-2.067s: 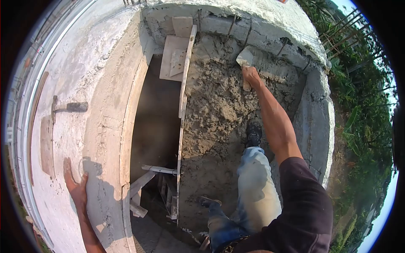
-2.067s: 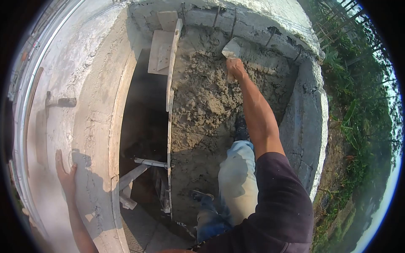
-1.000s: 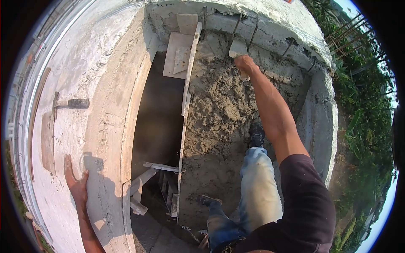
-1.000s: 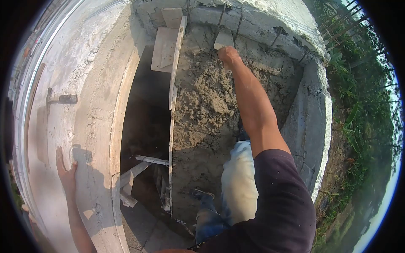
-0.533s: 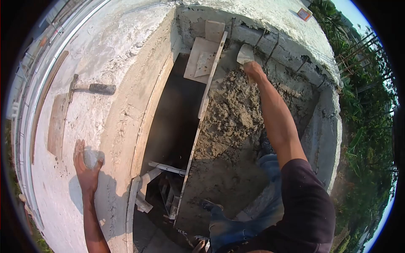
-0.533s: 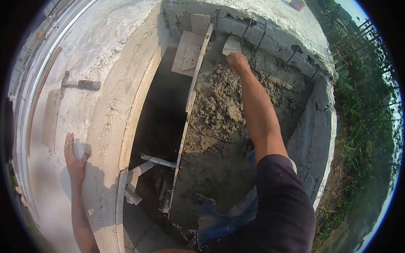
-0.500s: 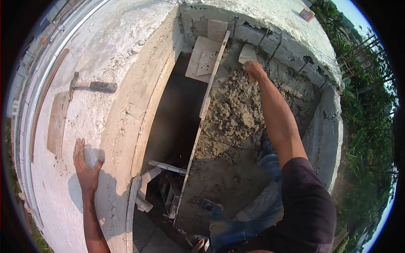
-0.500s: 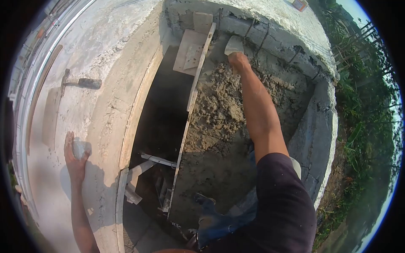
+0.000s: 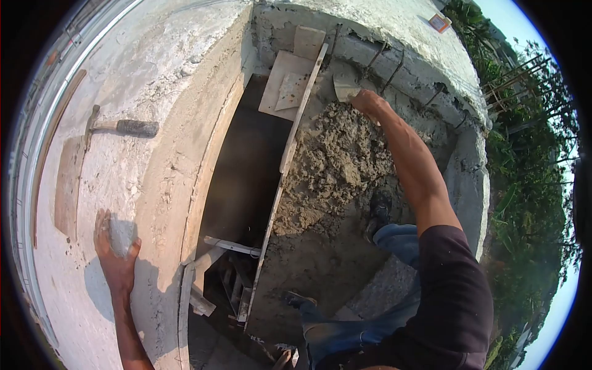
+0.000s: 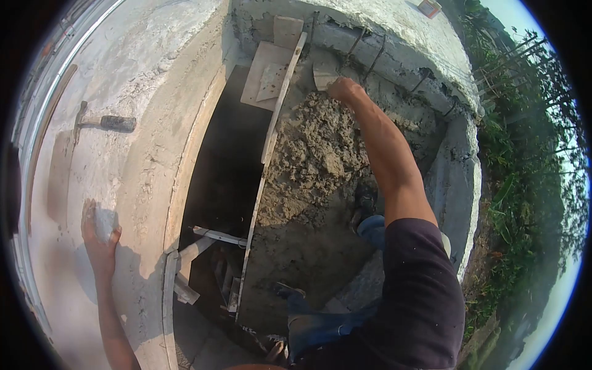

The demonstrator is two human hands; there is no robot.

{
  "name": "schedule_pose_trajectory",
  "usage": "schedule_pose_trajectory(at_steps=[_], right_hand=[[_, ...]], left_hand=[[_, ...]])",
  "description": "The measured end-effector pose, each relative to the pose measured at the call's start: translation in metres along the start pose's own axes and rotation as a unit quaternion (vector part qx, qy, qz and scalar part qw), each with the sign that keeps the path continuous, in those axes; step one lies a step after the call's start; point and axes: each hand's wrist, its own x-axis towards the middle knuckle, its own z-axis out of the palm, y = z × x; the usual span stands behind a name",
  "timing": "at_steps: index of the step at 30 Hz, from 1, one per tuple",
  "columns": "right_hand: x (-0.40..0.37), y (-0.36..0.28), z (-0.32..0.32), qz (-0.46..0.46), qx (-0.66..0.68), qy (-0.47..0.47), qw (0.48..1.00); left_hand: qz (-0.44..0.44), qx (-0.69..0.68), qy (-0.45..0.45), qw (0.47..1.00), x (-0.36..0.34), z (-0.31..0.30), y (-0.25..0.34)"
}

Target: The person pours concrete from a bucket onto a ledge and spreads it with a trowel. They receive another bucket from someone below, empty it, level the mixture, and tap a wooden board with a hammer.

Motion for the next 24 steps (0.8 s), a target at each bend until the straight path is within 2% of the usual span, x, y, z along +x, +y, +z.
schedule_pose_trajectory(at_steps=[1, 3, 5, 7, 9, 13, 15, 16, 19, 21, 24], right_hand=[[-0.022, 0.008, 0.004, -0.033, -0.003, 0.002, 0.999], [-0.052, 0.043, 0.013, -0.017, -0.012, 0.056, 0.998], [-0.066, 0.087, 0.006, 0.058, 0.005, 0.009, 0.998], [-0.074, 0.118, -0.005, 0.091, 0.043, 0.009, 0.995], [-0.067, 0.13, -0.015, 0.118, 0.082, 0.018, 0.989], [-0.015, 0.152, -0.003, 0.123, 0.013, 0.018, 0.992], [-0.014, 0.158, 0.007, 0.164, -0.027, 0.082, 0.983], [-0.02, 0.157, 0.009, 0.163, -0.025, 0.08, 0.983], [-0.057, 0.156, -0.006, 0.081, 0.096, 0.023, 0.992], [-0.052, 0.148, -0.002, 0.048, 0.091, 0.036, 0.994], [-0.046, 0.103, 0.004, 0.018, 0.114, 0.063, 0.991]], left_hand=[[0.004, -0.003, 0.0, 1.0, -0.001, 0.0, 0.001], [0.0, -0.002, 0.012, 1.0, -0.001, 0.001, 0.003], [-0.002, 0.001, 0.011, 1.0, -0.001, 0.002, 0.004], [-0.002, 0.004, 0.006, 1.0, -0.002, 0.003, 0.002], [-0.008, 0.005, 0.002, 1.0, -0.003, 0.004, -0.004], [-0.002, -0.048, 0.007, 0.999, -0.003, 0.008, -0.005], [-0.011, -0.057, 0.008, 0.998, -0.005, 0.007, -0.002], [-0.014, -0.059, 0.008, 0.998, -0.006, 0.005, -0.002], [-0.011, -0.055, 0.01, 0.998, -0.004, 0.007, -0.003], [-0.001, -0.047, 0.009, 0.999, -0.005, 0.007, -0.008], [0.008, -0.021, 0.009, 1.0, -0.005, 0.005, -0.004]])
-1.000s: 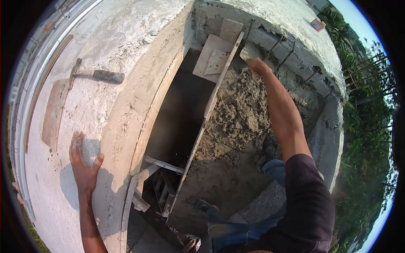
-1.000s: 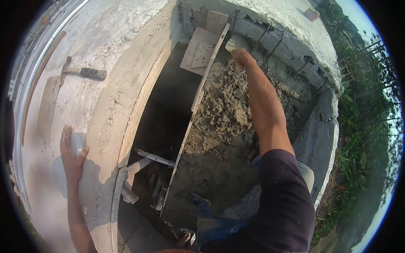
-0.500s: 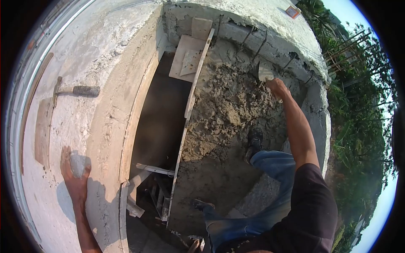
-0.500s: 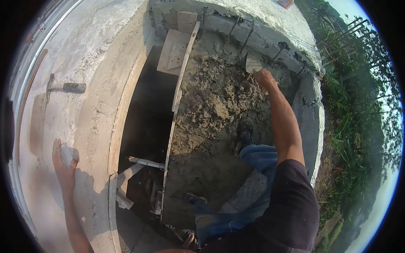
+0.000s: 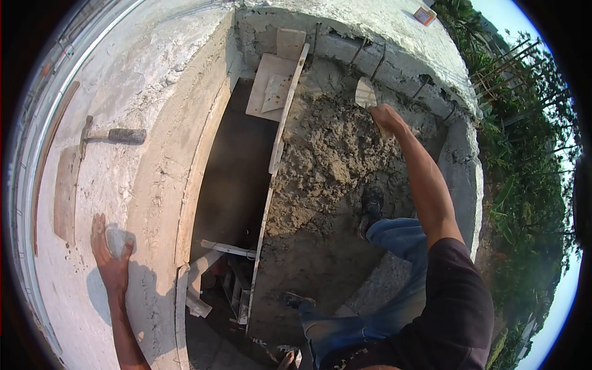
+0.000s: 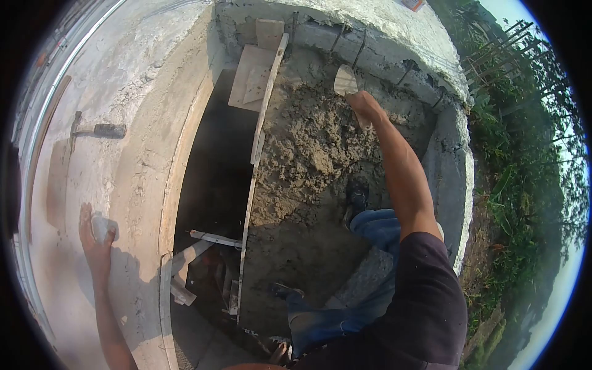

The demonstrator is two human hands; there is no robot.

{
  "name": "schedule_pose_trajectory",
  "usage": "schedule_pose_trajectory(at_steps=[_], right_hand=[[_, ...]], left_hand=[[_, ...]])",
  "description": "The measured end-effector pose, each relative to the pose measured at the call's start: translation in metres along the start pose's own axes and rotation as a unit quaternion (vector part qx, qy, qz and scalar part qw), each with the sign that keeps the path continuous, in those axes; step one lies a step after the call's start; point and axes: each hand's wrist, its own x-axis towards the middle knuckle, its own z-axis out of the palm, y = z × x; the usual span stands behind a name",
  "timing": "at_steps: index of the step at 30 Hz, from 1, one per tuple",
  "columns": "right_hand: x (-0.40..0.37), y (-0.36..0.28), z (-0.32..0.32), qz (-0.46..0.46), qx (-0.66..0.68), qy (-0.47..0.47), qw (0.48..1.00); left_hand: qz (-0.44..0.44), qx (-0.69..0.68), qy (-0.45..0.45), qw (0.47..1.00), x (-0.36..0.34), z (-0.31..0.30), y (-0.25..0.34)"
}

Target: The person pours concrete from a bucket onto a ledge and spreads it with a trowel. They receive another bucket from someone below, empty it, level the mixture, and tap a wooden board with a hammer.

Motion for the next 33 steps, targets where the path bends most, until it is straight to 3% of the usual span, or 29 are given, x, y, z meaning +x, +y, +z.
schedule_pose_trajectory(at_steps=[5, 6, 8, 12, 14, 15, 17, 19, 21, 22, 23, 25, 27, 31, 33], right_hand=[[0.069, -0.032, 0.034, 0.004, 0.012, 0.01, 1.0], [0.074, -0.036, 0.036, 0.04, -0.038, -0.027, 0.998], [0.128, -0.015, 0.064, 0.003, -0.132, -0.069, 0.989], [0.084, -0.016, -0.005, 0.07, -0.027, -0.13, 0.989], [0.079, -0.009, -0.012, -0.101, -0.106, -0.025, 0.989], [0.082, -0.008, -0.008, -0.094, -0.104, -0.024, 0.99], [0.071, -0.035, 0.006, 0.038, -0.113, -0.079, 0.99], [0.062, -0.038, 0.031, 0.048, -0.183, -0.037, 0.981], [0.056, -0.028, 0.023, 0.026, -0.13, -0.049, 0.99], [0.045, -0.016, 0.025, 0.0, -0.081, -0.074, 0.994], [0.026, -0.009, 0.018, 0.008, -0.081, -0.072, 0.994], [-0.016, 0.011, 0.002, 0.035, -0.135, -0.064, 0.988], [-0.035, 0.058, -0.008, 0.021, -0.112, -0.029, 0.993], [0.027, 0.149, -0.009, 0.096, -0.083, 0.013, 0.992], [0.028, 0.133, 0.002, 0.177, 0.036, -0.031, 0.983]], left_hand=[[-0.011, 0.027, 0.002, 1.0, -0.001, 0.001, 0.003], [-0.019, 0.026, 0.003, 0.999, 0.0, 0.0, 0.003], [-0.032, 0.023, 0.003, 0.999, 0.001, 0.0, 0.004], [-0.017, 0.049, 0.001, 0.999, 0.001, -0.005, 0.01], [-0.014, 0.046, 0.006, 0.999, 0.001, -0.004, 0.004], [-0.007, 0.048, 0.004, 0.999, 0.001, -0.003, 0.002], [-0.012, 0.024, 0.005, 1.0, 0.002, 0.0, 0.003], [-0.014, 0.001, 0.007, 1.0, 0.001, -0.001, 0.007], [-0.022, 0.023, -0.003, 0.999, 0.001, -0.002, 0.01], [-0.014, 0.022, -0.01, 1.0, -0.002, -0.002, 0.007], [-0.062, 0.025, -0.016, 0.998, -0.003, -0.001, 0.0], [-0.107, 0.025, -0.026, 0.994, -0.002, 0.004, -0.011], [-0.09, 0.049, -0.031, 0.994, -0.001, 0.003, -0.012], [-0.012, 0.031, -0.018, 0.999, 0.0, 0.002, 0.004], [-0.014, 0.028, -0.017, 0.999, -0.002, 0.002, 0.006]])
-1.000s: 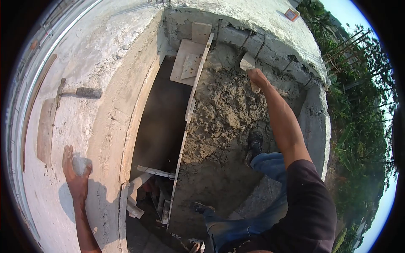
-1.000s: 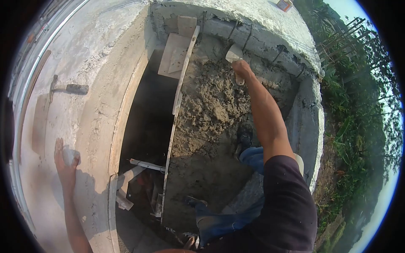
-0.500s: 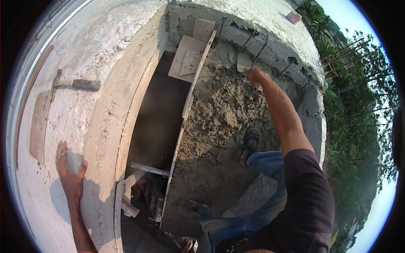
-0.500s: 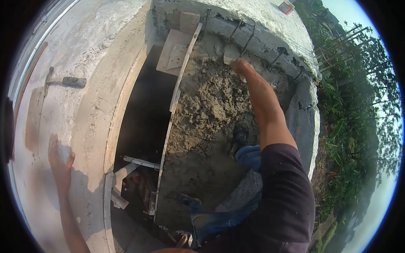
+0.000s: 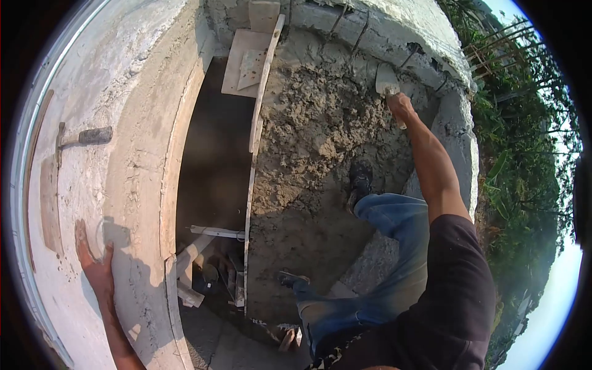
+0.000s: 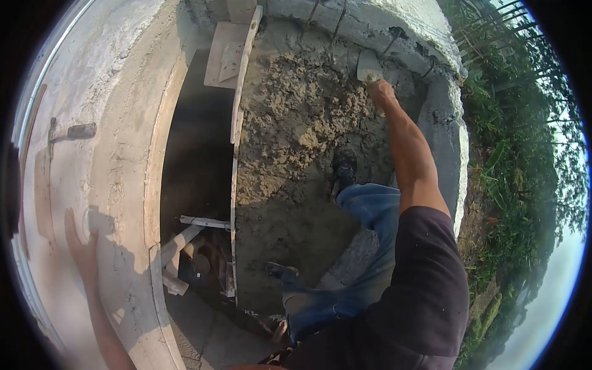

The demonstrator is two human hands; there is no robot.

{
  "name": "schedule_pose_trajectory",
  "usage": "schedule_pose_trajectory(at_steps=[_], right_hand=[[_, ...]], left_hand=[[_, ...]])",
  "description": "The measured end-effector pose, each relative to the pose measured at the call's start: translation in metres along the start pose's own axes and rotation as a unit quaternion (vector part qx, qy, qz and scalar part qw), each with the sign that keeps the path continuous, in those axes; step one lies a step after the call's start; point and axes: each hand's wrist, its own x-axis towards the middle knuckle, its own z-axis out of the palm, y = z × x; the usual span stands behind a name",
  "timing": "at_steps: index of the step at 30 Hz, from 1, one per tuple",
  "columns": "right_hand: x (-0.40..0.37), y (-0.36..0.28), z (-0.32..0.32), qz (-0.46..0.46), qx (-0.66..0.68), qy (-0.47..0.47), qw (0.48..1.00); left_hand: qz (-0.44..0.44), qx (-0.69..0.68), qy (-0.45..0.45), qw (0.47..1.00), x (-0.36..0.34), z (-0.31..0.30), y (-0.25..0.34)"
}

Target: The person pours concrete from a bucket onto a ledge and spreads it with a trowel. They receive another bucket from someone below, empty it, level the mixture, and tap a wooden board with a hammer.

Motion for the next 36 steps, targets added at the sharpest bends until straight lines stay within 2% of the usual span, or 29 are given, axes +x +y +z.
schedule_pose_trajectory(at_steps=[1, 3, 5, 6, 7, 9, 10, 12, 15, 16, 17, 18, 19, 20, 22, 24, 26, 27, 30, 32, 33, 35, 36], right_hand=[[-0.018, 0.0, 0.02, 0.007, -0.002, -0.019, 1.0], [-0.071, -0.009, 0.059, 0.02, 0.079, 0.116, 0.99], [-0.121, 0.005, 0.102, 0.002, 0.045, 0.15, 0.988], [-0.139, 0.022, 0.127, -0.007, 0.098, 0.154, 0.983], [-0.154, 0.043, 0.156, -0.005, 0.088, 0.153, 0.984], [-0.208, 0.064, 0.204, 0.032, 0.116, 0.101, 0.988], [-0.223, 0.085, 0.237, -0.001, 0.058, 0.062, 0.996], [-0.252, 0.102, 0.283, -0.018, 0.032, -0.058, 0.998], [-0.241, 0.078, 0.318, -0.013, 0.083, -0.063, 0.995], [-0.232, 0.055, 0.315, -0.067, 0.112, 0.017, 0.991], [-0.21, 0.033, 0.311, -0.074, 0.13, -0.002, 0.989], [-0.202, -0.001, 0.283, -0.041, 0.091, -0.071, 0.992], [-0.202, -0.027, 0.266, -0.015, 0.132, -0.096, 0.986], [-0.196, -0.038, 0.265, -0.021, 0.134, -0.094, 0.986], [-0.19, -0.051, 0.267, -0.072, 0.118, 0.001, 0.99], [-0.184, -0.059, 0.268, -0.09, 0.163, -0.01, 0.982], [-0.197, -0.069, 0.258, -0.095, 0.16, 0.049, 0.981], [-0.2, -0.073, 0.247, -0.128, 0.171, 0.03, 0.976], [-0.206, -0.089, 0.206, -0.211, 0.138, 0.072, 0.965], [-0.234, -0.104, 0.144, -0.234, 0.175, 0.009, 0.956], [-0.251, -0.109, 0.102, -0.226, 0.177, 0.029, 0.957], [-0.283, -0.122, 0.03, -0.246, 0.158, -0.131, 0.947], [-0.283, -0.119, 0.004, -0.315, 0.123, -0.124, 0.933]], left_hand=[[0.003, 0.007, -0.003, 1.0, 0.0, -0.001, -0.001], [0.008, 0.006, -0.006, 1.0, 0.0, -0.002, -0.004], [0.011, -0.007, 0.002, 1.0, 0.007, 0.003, -0.002], [0.01, 0.003, 0.006, 1.0, 0.006, 0.002, -0.002], [0.009, 0.011, 0.011, 1.0, 0.004, 0.002, -0.002], [0.003, -0.004, 0.012, 1.0, 0.003, 0.003, 0.0], [0.006, -0.019, 0.017, 1.0, 0.004, 0.004, 0.001], [-0.002, -0.013, 0.02, 1.0, 0.005, 0.004, -0.001], [-0.007, -0.003, 0.018, 1.0, 0.002, 0.003, 0.004], [-0.003, 0.001, 0.014, 1.0, 0.003, 0.001, 0.005], [-0.005, 0.006, 0.014, 1.0, 0.004, 0.001, 0.003], [0.0, 0.009, 0.01, 1.0, 0.003, 0.002, 0.001], [0.007, 0.011, 0.01, 1.0, 0.004, 0.001, -0.001], [0.008, 0.012, 0.017, 1.0, 0.005, 0.002, -0.002], [-0.001, 0.004, 0.015, 1.0, 0.003, 0.001, -0.003], [-0.001, 0.006, 0.019, 1.0, 0.005, 0.0, -0.001], [-0.001, 0.001, 0.011, 1.0, 0.003, 0.001, -0.002], [0.014, 0.008, 0.007, 1.0, 0.002, 0.001, -0.005], [0.042, 0.017, 0.009, 0.999, 0.006, -0.004, -0.003], [0.062, 0.014, 0.001, 0.998, 0.005, -0.002, -0.001], [0.061, 0.014, 0.004, 0.998, 0.006, -0.001, -0.005], [0.068, 0.011, 0.009, 0.998, 0.004, -0.002, -0.005], [0.067, 0.022, 0.01, 0.998, 0.003, -0.002, -0.003]])
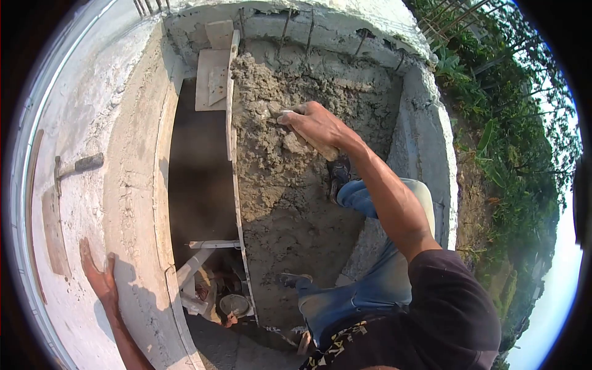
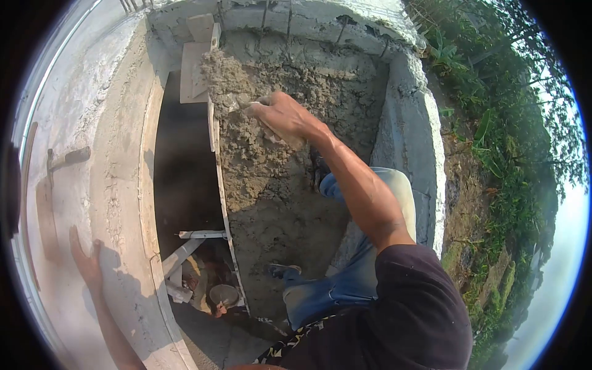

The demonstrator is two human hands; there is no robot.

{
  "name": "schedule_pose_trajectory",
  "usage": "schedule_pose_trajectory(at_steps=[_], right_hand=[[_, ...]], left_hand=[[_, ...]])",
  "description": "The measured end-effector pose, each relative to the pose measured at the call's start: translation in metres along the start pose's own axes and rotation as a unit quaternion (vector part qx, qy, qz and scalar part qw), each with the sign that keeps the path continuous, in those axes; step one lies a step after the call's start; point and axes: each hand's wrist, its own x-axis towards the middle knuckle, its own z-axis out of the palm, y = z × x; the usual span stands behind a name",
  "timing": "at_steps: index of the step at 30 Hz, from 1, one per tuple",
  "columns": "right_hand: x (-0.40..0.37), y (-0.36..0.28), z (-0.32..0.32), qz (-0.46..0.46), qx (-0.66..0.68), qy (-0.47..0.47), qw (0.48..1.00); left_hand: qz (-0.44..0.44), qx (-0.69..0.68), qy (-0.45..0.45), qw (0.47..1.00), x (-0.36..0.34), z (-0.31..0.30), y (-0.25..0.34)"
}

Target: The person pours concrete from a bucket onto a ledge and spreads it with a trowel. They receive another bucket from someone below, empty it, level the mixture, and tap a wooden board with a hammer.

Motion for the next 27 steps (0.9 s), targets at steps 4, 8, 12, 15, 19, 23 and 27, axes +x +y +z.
schedule_pose_trajectory(at_steps=[4, 8, 12, 15, 19, 23, 27], right_hand=[[-0.049, -0.032, -0.093, 0.006, 0.178, -0.127, 0.976], [-0.061, 0.036, -0.152, 0.067, 0.376, -0.167, 0.909], [-0.006, 0.194, -0.188, 0.181, 0.474, 0.032, 0.861], [0.001, 0.202, -0.18, 0.172, 0.215, 0.109, 0.955], [0.032, 0.246, -0.15, 0.171, -0.096, 0.183, 0.963], [0.068, 0.297, -0.143, 0.249, -0.109, 0.302, 0.914], [0.094, 0.424, -0.171, -0.024, -0.431, 0.2, 0.88]], left_hand=[[-0.012, -0.043, 0.003, 0.999, 0.0, 0.005, -0.01], [-0.014, -0.062, -0.002, 0.998, 0.0, 0.005, -0.009], [-0.06, -0.057, -0.011, 0.997, 0.0, 0.001, 0.009], [-0.062, -0.049, -0.019, 0.997, 0.0, 0.002, 0.003], [-0.08, -0.04, -0.025, 0.996, 0.002, 0.0, 0.023], [-0.069, -0.043, -0.023, 0.996, 0.001, 0.001, 0.014], [-0.073, -0.072, -0.02, 0.995, 0.0, 0.001, 0.015]])
